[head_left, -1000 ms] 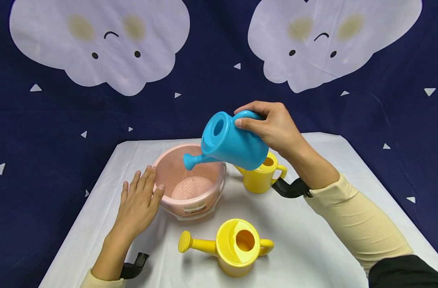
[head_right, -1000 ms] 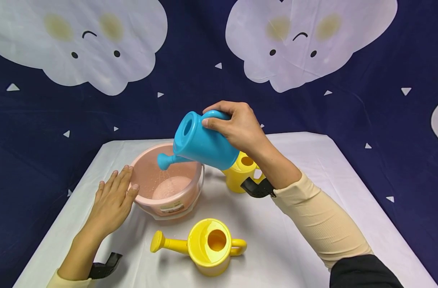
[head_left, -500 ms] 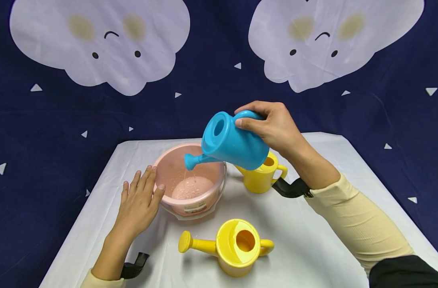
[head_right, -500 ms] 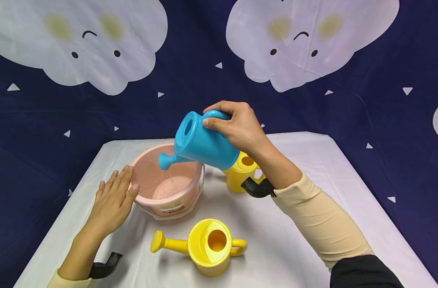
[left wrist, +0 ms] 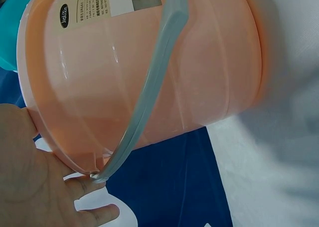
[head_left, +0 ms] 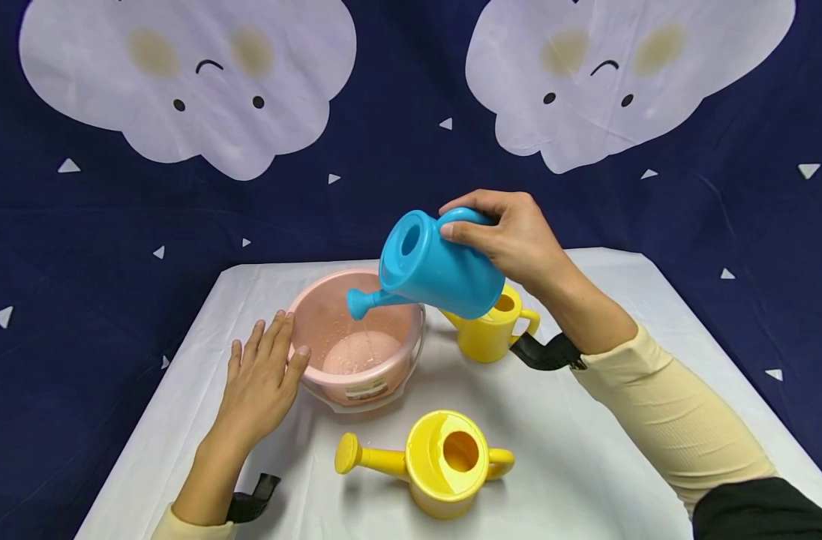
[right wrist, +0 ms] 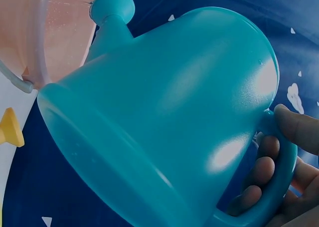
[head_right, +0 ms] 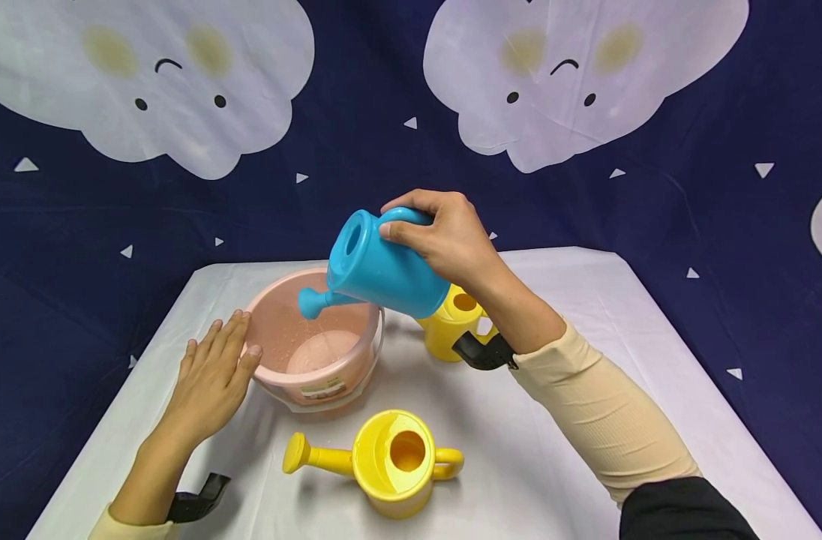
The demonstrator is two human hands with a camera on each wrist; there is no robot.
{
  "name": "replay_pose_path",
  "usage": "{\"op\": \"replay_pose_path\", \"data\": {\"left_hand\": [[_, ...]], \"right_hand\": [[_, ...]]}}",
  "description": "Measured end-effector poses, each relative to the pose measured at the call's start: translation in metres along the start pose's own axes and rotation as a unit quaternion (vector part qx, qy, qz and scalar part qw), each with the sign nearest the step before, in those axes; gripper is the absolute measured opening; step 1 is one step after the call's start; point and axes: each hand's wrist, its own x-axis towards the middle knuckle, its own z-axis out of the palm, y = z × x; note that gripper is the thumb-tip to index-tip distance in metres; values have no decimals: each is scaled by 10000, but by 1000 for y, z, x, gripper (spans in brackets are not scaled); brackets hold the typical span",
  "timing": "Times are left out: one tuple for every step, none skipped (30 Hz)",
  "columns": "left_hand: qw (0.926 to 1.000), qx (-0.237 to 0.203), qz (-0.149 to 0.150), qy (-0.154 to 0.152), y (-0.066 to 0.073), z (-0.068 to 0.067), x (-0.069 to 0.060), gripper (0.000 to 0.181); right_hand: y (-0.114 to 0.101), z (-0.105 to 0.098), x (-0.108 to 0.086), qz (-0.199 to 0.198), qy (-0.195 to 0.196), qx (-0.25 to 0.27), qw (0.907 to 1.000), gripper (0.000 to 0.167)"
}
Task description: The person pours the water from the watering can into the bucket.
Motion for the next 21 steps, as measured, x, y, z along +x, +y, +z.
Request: {"op": "replay_pose_path", "data": {"left_hand": [[10000,5,-4,-8,0,0,0,62],[10000,7,-10,-14,0,0,0,62],[10000,7,-12,-16,0,0,0,63],[10000,7,-14,-16,0,0,0,63],[10000,7,-13,-13,0,0,0,62],[10000,8,-10,-6,0,0,0,62],[10000,9,-9,-2,0,0,0,62],[10000,8,-5,0,0,0,0,62],[10000,12,-3,3,0,0,0,62],[10000,14,-2,1,0,0,0,62],[10000,18,0,-1,0,0,0,62],[10000,20,-1,-4,0,0,0,62],[10000,24,-1,-6,0,0,0,62],[10000,25,0,-8,0,0,0,62],[10000,26,-3,-11,0,0,0,62],[10000,28,0,-13,-1,0,0,62],[10000,29,1,-12,-1,0,0,62],[10000,28,3,-10,-1,0,0,62],[10000,28,3,-10,-1,0,0,62],[10000,26,1,-12,-1,1,0,62],[10000,21,0,-13,-1,1,0,62]], "right_hand": [[0,0,0,-5,-9,-3,10000,26],[0,0,0,-11,-17,-9,10000,26],[-1,0,1,-17,-22,-20,10000,26],[-1,0,1,-27,-24,-33,10000,26],[-1,0,1,-33,-27,-43,10000,26],[-2,1,1,-35,-32,-50,10000,26],[-2,1,2,-38,-35,-57,10000,26],[-2,1,2,-34,-32,-64,10000,26],[-2,1,2,-31,-31,-67,10000,26],[-3,1,2,-29,-35,-71,10000,26],[-3,1,2,-23,-37,-78,10000,26],[-3,1,2,-16,-40,-88,10000,26],[-3,1,2,-12,-41,-102,9999,26],[-3,1,2,-7,-45,-118,9999,26],[-3,2,3,-3,-44,-116,9999,26],[-3,2,3,-1,-41,-118,9999,25],[-3,2,2,0,-40,-139,9999,25],[-3,3,2,-1,-43,-152,9999,26],[-3,3,2,-5,-41,-161,9999,25],[-3,3,2,-8,-37,-150,9999,25],[-4,3,2,-13,-36,-148,9999,25]]}}
